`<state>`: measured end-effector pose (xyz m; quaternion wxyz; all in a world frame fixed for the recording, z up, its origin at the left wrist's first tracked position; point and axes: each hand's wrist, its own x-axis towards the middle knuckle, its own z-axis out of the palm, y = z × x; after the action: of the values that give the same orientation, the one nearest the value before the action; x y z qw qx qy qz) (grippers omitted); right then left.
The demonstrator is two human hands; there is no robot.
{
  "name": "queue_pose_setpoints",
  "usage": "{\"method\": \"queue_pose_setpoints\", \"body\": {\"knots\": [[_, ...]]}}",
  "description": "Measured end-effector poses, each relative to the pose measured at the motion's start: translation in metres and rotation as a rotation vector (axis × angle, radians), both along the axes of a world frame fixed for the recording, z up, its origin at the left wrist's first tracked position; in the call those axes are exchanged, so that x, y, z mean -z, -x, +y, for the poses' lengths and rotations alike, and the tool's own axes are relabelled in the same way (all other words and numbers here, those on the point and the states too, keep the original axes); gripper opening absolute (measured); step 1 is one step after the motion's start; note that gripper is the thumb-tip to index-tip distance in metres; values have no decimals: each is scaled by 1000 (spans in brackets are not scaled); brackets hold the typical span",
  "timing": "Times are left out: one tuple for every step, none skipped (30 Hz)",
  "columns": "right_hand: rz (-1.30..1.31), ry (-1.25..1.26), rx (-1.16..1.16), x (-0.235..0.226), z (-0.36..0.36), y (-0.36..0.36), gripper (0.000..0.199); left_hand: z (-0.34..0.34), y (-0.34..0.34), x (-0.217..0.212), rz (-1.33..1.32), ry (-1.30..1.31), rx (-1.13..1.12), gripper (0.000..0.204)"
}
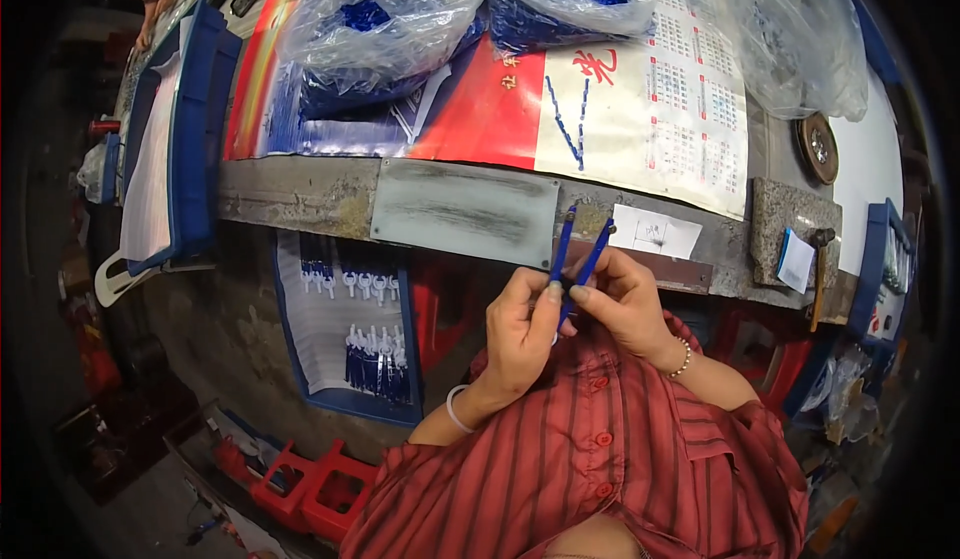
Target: The user is manual assembling white plastic components onto blue plastic stems using assembly nippers at a workstation.
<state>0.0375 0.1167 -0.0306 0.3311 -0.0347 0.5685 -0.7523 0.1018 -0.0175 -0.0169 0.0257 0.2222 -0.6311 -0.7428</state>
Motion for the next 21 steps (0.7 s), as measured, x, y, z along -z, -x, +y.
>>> {"method": "queue_pose_setpoints", "body": {"knots": [[8, 8, 31, 3, -2, -2, 14, 1, 0, 6, 9, -5, 24, 13], [8, 7, 24, 3, -3, -2, 14, 1, 0, 9, 18, -9, 48, 13], [-19, 3, 66, 1, -5, -2, 12, 1, 1, 9, 18, -10, 42, 13], [-47, -3, 113, 0, -6, -3, 10, 0, 2, 8, 24, 19, 63, 14], [-48, -5, 114, 1, -7, -3, 10, 0, 2, 7, 31, 49, 85, 14], [-75, 4, 128, 1, -7, -2, 11, -3, 2, 6, 28, 67, 133, 17], [-101, 14, 141, 2, -7, 0, 12, -3, 3, 5, 28, 66, 132, 17], [-100, 14, 139, 2, -6, 1, 12, -4, 3, 3, 28, 61, 135, 17], [-98, -5, 159, 4, -6, 2, 10, -5, 2, 2, 27, 58, 137, 16], [-97, -22, 170, 5, -7, 3, 10, -6, 0, 3, 25, 61, 124, 16], [-124, -58, 186, 0, -9, 8, 12, -6, -4, 4, 9, 26, 129, 16], [-131, -64, 185, -4, -10, 10, 13, -6, -7, 5, -8, -7, 130, 15], [-140, -62, 173, -5, -13, 11, 14, -8, -10, 5, -23, -65, 125, 14], [-115, -97, 181, -5, -16, 11, 15, -10, -12, 8, -14, -130, 121, 13], [-141, -115, 198, -7, -17, 12, 15, -12, -12, 11, -3, -193, 113, 12], [-129, -149, 199, -10, -17, 14, 15, -12, -11, 12, 43, -293, 92, 12], [-104, -169, 224, -17, -20, 16, 14, -24, -12, 0, -13, -324, 181, 15], [-99, -78, 244, -16, -21, 18, 11, -26, -16, 3, 126, -421, 96, 20], [-99, 20, 255, -18, -25, 22, 10, -28, -18, 8, 275, -526, 24, 27], [-118, 85, 209, -18, -26, 27, 11, -37, -18, 2, 282, -624, -25, 32], [-138, 150, 164, -18, -29, 30, 12, -46, -19, -5, 292, -722, -72, 38]]}}
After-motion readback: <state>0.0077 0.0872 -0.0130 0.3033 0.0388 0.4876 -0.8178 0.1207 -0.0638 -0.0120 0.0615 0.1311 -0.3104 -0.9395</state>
